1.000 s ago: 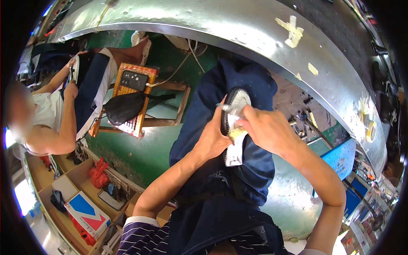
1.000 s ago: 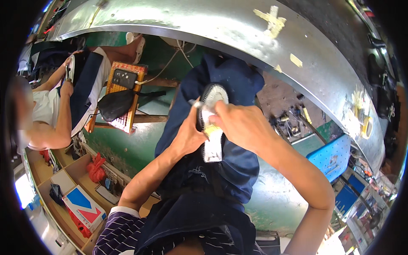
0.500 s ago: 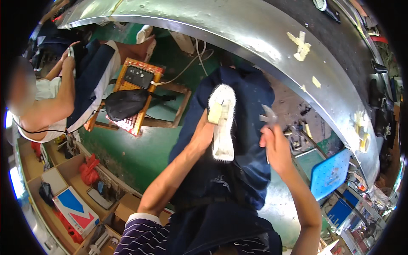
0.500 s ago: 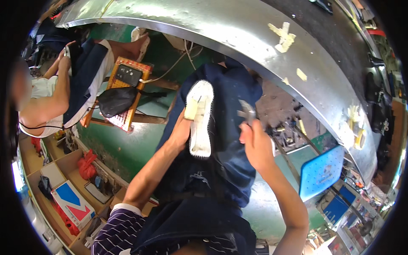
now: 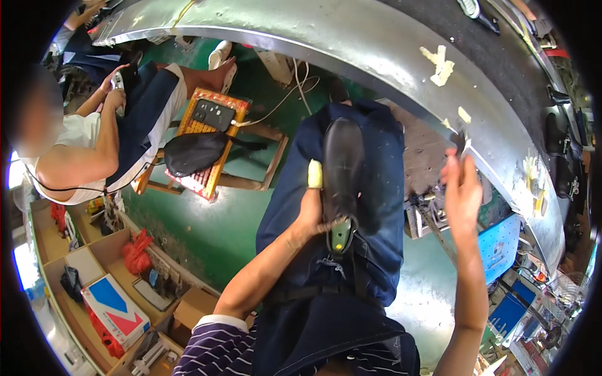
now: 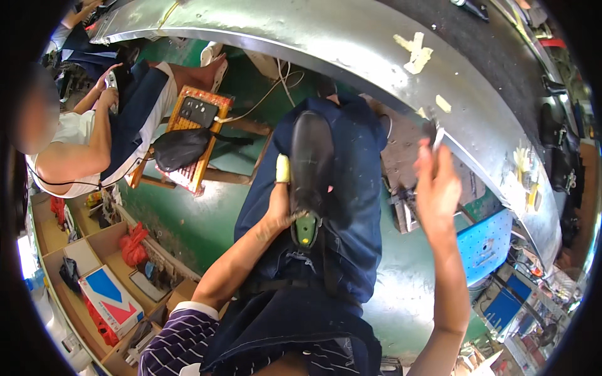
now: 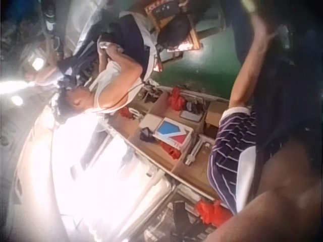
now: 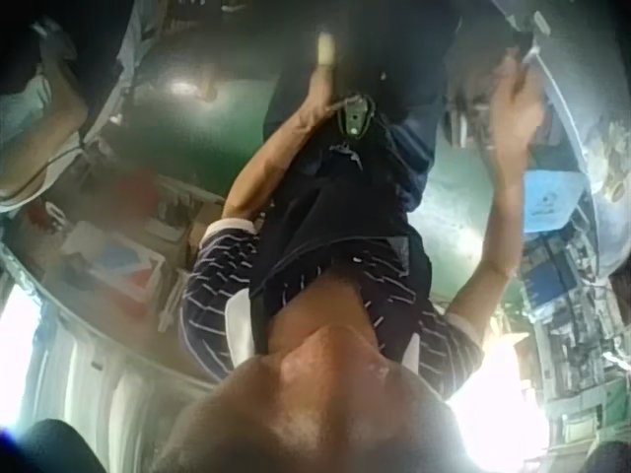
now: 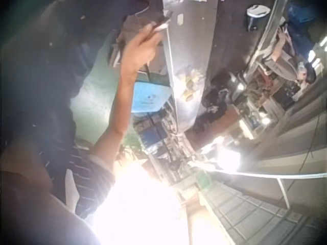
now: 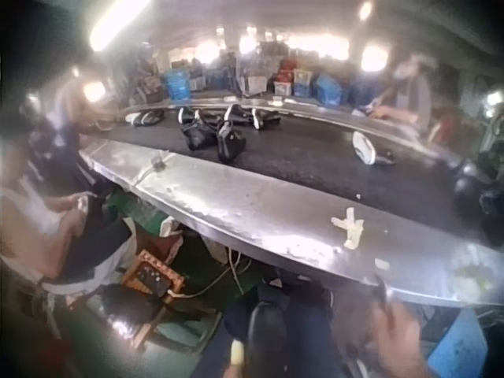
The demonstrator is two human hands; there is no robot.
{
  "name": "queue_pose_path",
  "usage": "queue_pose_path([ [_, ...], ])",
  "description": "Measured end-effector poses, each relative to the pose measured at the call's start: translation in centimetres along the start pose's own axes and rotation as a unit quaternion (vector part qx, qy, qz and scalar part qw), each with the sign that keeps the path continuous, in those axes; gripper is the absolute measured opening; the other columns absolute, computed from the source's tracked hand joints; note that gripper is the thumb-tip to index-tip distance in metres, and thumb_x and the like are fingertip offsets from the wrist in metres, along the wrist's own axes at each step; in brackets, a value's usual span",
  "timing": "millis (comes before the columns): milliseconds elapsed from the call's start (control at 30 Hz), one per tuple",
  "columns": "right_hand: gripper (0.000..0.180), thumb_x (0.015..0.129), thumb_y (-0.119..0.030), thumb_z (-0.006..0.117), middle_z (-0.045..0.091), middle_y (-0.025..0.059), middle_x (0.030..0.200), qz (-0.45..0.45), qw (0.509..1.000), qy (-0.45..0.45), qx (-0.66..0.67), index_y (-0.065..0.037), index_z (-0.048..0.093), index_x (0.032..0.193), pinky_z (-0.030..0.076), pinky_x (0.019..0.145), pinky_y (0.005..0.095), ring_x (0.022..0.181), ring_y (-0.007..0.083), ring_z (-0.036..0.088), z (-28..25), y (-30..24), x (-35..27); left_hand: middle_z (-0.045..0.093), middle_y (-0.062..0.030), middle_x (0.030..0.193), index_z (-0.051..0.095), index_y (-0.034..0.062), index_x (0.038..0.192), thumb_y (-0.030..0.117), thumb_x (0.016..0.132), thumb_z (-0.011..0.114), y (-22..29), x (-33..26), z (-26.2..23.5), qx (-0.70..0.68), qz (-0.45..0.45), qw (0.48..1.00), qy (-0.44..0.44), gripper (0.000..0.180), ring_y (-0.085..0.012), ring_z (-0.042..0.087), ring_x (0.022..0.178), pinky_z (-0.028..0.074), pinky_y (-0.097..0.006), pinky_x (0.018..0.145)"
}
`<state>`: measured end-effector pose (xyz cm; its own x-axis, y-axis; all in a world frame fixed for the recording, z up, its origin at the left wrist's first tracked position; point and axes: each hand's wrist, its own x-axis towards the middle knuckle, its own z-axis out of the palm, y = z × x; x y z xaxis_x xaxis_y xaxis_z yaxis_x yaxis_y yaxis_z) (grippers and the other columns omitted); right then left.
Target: Trimming or sanding the edges of shoe soles using a manual tool while holding the shoes on the lap.
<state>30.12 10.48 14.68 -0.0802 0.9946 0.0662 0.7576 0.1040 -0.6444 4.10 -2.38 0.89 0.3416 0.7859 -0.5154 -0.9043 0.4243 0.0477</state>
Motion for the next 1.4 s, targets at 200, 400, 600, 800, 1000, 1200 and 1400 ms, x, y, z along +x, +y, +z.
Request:
queue_pose_path([
  [200, 0.029, 0.1, -0.017, 0.061, 0.065, 0.0169, 0.121, -0.169, 0.936, 0.081, -0.297, -0.005, 0.064, 0.126, 0.046, 0.1, 0.0457, 0.116, 0.0377, 0.06, -4.3, 2.1, 8.0, 0.064, -0.0162, 0.132, 0.052, 0.0102, 0.145, 0.072, 0.1, 0.035, 0.1, -0.1, 3.7, -0.015, 0.028, 0.995, 0.092, 0.078, -0.0421, 0.069, 0.106, 0.062, -0.052, 0.088],
  [400, 0.025, 0.098, -0.01, 0.061, 0.064, 0.0164, 0.125, -0.207, 0.974, 0.002, -0.091, -0.004, 0.065, 0.122, 0.047, 0.102, 0.044, 0.12, 0.0362, 0.06, -0.6, -0.9, 2.0, 0.072, -0.0146, 0.107, 0.068, 0.0107, 0.117, 0.068, 0.099, 0.046, 2.3, -0.4, 6.0, 0.003, 0.008, 0.998, 0.059, 0.064, -0.0392, 0.071, 0.1, 0.061, -0.058, 0.082],
  [600, 0.024, 0.098, -0.01, 0.062, 0.064, 0.0159, 0.122, -0.119, 0.987, -0.107, -0.013, -0.003, 0.065, 0.12, 0.05, 0.099, 0.0418, 0.115, 0.0343, 0.063, 1.9, 0.2, -3.3, 0.069, -0.0171, 0.12, 0.061, 0.0141, 0.131, 0.049, 0.107, 0.041, 3.6, -0.1, 7.1, 0.009, 0.058, 0.997, 0.052, 0.047, -0.0385, 0.071, 0.101, 0.061, -0.053, 0.088],
  [800, 0.026, 0.097, -0.014, 0.066, 0.066, 0.0143, 0.119, -0.113, 0.958, -0.242, 0.103, -0.004, 0.066, 0.12, 0.052, 0.095, 0.0409, 0.11, 0.0345, 0.065, 3.1, -3.2, -5.7, 0.069, -0.0206, 0.12, 0.061, 0.0132, 0.133, 0.054, 0.105, 0.04, 4.2, 0.2, 6.6, 0.001, 0.072, 0.996, 0.045, 0.053, -0.0423, 0.07, 0.103, 0.062, -0.052, 0.085],
  [1000, 0.039, 0.092, -0.02, 0.073, 0.064, 0.0161, 0.126, -0.217, 0.962, -0.108, 0.124, -0.004, 0.065, 0.126, 0.049, 0.1, 0.0429, 0.117, 0.0351, 0.062, 3.2, -6.3, -4.9, 0.072, -0.0148, 0.109, 0.065, 0.0099, 0.121, 0.054, 0.104, 0.048, 4.2, -1.0, 8.3, 0.081, 0.027, 0.994, 0.065, 0.05, -0.0335, 0.072, 0.094, 0.062, -0.051, 0.084],
  [1200, 0.084, 0.088, -0.038, 0.08, 0.042, 0.0222, 0.154, -0.062, 0.938, -0.251, 0.23, -0.002, 0.039, 0.152, 0.035, 0.117, 0.0401, 0.143, 0.0383, 0.043, 3.8, -6.8, -7.4, 0.062, -0.0137, 0.129, 0.048, 0.0071, 0.143, 0.051, 0.109, 0.035, 0.5, -0.5, 6.0, 0.245, 0.117, 0.961, 0.055, 0.057, -0.0264, 0.068, 0.11, 0.057, -0.043, 0.098],
  [1400, 0.06, 0.091, -0.034, 0.076, 0.06, 0.023, 0.133, 0.069, 0.925, -0.248, 0.278, 0.001, 0.055, 0.136, 0.043, 0.107, 0.0397, 0.127, 0.0377, 0.056, 1.0, -4.5, -6.8, 0.051, -0.0143, 0.14, 0.031, 0.0053, 0.153, 0.008, 0.105, 0.04, -1.0, -1.2, 10.3, 0.552, 0.375, 0.742, 0.063, 0.049, -0.0225, 0.058, 0.119, 0.05, -0.034, 0.099],
])
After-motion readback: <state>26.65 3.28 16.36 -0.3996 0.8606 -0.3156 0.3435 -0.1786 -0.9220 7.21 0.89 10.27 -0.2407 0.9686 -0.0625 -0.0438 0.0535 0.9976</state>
